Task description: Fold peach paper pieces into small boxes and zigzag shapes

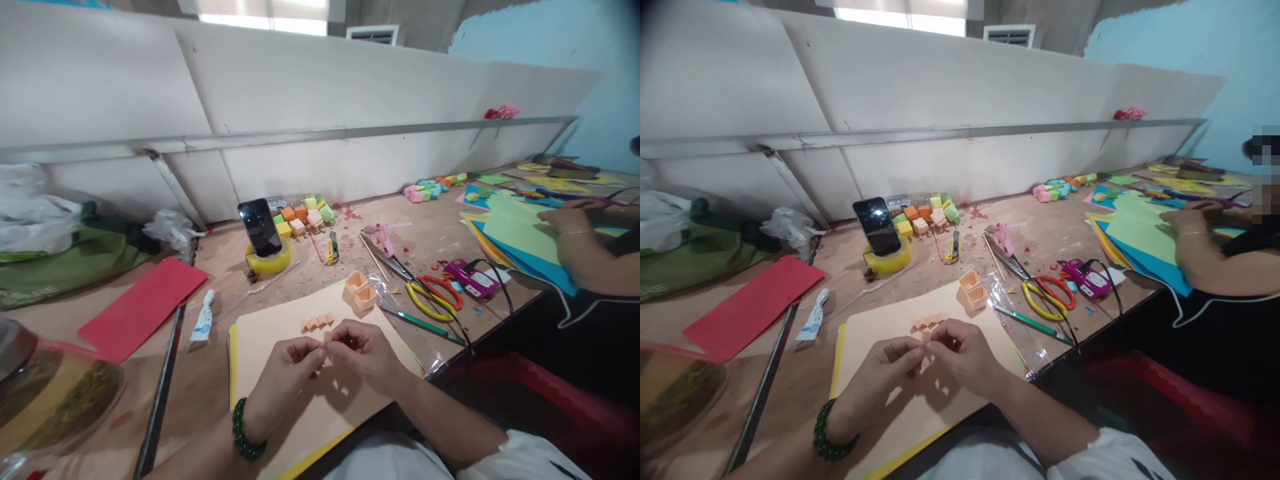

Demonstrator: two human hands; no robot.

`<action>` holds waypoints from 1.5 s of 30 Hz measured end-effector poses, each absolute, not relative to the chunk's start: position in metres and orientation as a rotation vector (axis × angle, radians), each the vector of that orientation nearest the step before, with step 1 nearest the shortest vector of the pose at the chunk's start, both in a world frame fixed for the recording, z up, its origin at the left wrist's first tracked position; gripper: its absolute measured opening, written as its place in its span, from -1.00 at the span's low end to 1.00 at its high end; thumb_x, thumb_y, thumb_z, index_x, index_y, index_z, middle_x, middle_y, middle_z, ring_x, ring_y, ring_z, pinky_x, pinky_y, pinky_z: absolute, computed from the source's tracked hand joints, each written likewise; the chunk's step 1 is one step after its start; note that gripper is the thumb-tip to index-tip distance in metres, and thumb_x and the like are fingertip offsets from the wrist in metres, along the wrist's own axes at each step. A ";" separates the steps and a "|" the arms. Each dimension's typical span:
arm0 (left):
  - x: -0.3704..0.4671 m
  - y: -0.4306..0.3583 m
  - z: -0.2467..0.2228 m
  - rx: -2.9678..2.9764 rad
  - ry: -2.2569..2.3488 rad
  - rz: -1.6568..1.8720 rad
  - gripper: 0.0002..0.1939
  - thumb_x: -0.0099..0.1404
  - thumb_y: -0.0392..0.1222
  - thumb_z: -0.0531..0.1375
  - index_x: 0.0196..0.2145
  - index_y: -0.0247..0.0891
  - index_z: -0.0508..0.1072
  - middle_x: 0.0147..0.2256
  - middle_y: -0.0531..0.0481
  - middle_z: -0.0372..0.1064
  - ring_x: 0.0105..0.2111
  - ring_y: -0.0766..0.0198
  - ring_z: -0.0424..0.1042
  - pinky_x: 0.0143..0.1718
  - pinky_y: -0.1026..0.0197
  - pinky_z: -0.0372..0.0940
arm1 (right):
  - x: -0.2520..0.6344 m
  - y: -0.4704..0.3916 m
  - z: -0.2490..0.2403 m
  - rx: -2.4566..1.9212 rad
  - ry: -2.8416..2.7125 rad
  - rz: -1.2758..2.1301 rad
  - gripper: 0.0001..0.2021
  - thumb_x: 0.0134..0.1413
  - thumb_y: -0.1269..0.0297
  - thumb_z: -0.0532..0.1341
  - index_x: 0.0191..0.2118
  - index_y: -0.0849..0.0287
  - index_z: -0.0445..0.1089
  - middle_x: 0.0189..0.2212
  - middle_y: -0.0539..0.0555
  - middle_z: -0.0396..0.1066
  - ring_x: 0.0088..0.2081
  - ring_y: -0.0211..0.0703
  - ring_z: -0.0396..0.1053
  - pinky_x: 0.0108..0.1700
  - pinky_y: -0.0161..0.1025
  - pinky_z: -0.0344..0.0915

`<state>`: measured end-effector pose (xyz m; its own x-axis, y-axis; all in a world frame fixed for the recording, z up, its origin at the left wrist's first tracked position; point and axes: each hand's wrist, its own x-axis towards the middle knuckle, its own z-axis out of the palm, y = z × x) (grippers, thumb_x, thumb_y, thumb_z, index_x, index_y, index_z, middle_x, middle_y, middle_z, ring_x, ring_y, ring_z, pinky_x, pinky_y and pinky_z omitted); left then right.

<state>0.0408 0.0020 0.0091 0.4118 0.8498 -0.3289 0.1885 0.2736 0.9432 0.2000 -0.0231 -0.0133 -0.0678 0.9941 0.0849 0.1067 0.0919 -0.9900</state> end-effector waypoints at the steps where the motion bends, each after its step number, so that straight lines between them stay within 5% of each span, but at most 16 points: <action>1: 0.041 0.002 0.009 1.235 1.098 0.567 -0.64 -0.09 0.07 0.28 -0.63 -0.34 0.43 -0.68 0.11 0.18 -0.62 0.41 0.10 -0.57 0.33 0.00 | 0.200 -0.023 -0.015 -1.202 -1.398 1.069 -0.83 0.02 0.22 0.24 -0.48 0.20 0.39 -0.56 -0.04 0.34 -0.52 -0.33 0.23 -0.48 -0.37 0.19; 4: 0.041 0.003 0.009 1.207 1.121 0.539 -0.67 -0.10 0.04 0.26 -0.64 -0.35 0.45 -0.69 0.10 0.19 -0.62 0.42 0.09 -0.57 0.33 -0.03 | 0.199 -0.025 -0.022 -1.172 -1.515 0.799 -0.88 0.06 0.32 0.22 -0.46 0.19 0.41 -0.55 -0.03 0.35 -0.53 -0.34 0.26 -0.52 -0.41 0.20; 8: 0.039 0.004 0.011 1.144 1.067 0.563 -0.76 -0.11 -0.06 0.24 -0.66 -0.33 0.46 -0.68 0.07 0.27 -0.61 0.40 0.17 -0.54 0.33 0.07 | 0.203 -0.029 -0.029 -0.919 -1.726 0.405 -0.80 0.12 0.48 0.14 -0.19 0.14 0.45 -0.41 0.04 0.38 -0.43 -0.30 0.36 -0.43 -0.40 0.32; 12: 0.035 0.007 0.011 1.128 1.029 0.599 -0.85 -0.13 -0.17 0.22 -0.68 -0.32 0.45 -0.68 0.08 0.28 -0.61 0.41 0.18 -0.53 0.34 0.11 | 0.206 -0.031 -0.029 -0.821 -1.843 0.303 -0.65 0.09 0.55 0.10 -0.05 0.07 0.41 -0.41 0.02 0.32 -0.49 -0.34 0.29 -0.48 -0.42 0.27; 19: 0.033 0.003 0.012 1.239 0.964 0.687 -0.76 0.02 -0.06 0.27 -0.50 -0.33 0.52 -0.53 0.02 0.38 -0.46 0.33 0.31 -0.43 0.33 0.24 | 0.204 -0.031 -0.028 -0.867 -1.896 0.142 -0.62 0.13 0.53 0.09 0.03 0.08 0.38 -0.42 0.04 0.34 -0.49 -0.33 0.30 -0.46 -0.42 0.27; 23: 0.033 -0.001 0.008 1.236 0.918 0.683 -0.62 0.07 0.08 0.31 -0.31 -0.30 0.50 -0.38 -0.05 0.47 -0.38 0.25 0.44 -0.42 0.31 0.30 | 0.203 -0.030 -0.025 -0.881 -1.797 0.302 -0.72 0.08 0.53 0.10 -0.16 0.13 0.46 -0.43 0.04 0.34 -0.49 -0.33 0.31 -0.48 -0.42 0.27; 29: 0.034 0.000 0.002 1.359 0.940 0.697 -0.60 0.13 0.11 0.26 -0.31 -0.33 0.51 -0.43 -0.07 0.49 -0.48 0.26 0.43 -0.38 0.22 0.36 | 0.202 -0.030 -0.017 -0.991 -1.549 0.684 -0.93 0.10 0.38 0.16 -0.35 0.17 0.39 -0.51 -0.01 0.36 -0.51 -0.31 0.30 -0.47 -0.38 0.28; 34: 0.032 -0.006 0.003 1.655 0.998 0.792 -0.70 0.23 -0.07 0.16 -0.12 -0.24 0.38 -0.49 0.03 0.45 -0.48 0.28 0.41 -0.47 0.29 0.28 | 0.202 -0.026 -0.016 -1.129 -1.483 0.981 -0.81 0.09 0.18 0.24 -0.41 0.18 0.47 -0.52 0.01 0.43 -0.50 -0.30 0.29 -0.45 -0.35 0.23; 38: 0.033 -0.006 0.001 1.562 0.940 0.853 -0.58 0.18 -0.14 0.20 -0.01 -0.21 0.29 -0.43 0.04 0.45 -0.44 0.29 0.43 -0.36 0.26 0.33 | 0.203 -0.024 -0.016 -1.107 -1.371 1.047 -0.77 0.07 0.14 0.26 -0.45 0.19 0.47 -0.54 0.01 0.44 -0.52 -0.32 0.28 -0.46 -0.36 0.23; 45: 0.039 -0.002 0.000 1.355 0.914 0.682 -0.73 0.06 -0.03 0.27 -0.38 -0.32 0.52 -0.46 -0.08 0.51 -0.49 0.27 0.43 -0.41 0.27 0.34 | 0.201 -0.026 -0.016 -1.137 -1.267 1.012 -0.74 0.03 0.10 0.26 -0.49 0.20 0.42 -0.60 -0.02 0.40 -0.62 -0.36 0.23 -0.57 -0.40 0.21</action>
<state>0.0390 -0.0025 0.0002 0.5026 0.8510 -0.1524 0.0961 0.1202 0.9881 0.2006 -0.0261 -0.0165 0.0625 0.9822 0.1768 0.0454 0.1742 -0.9837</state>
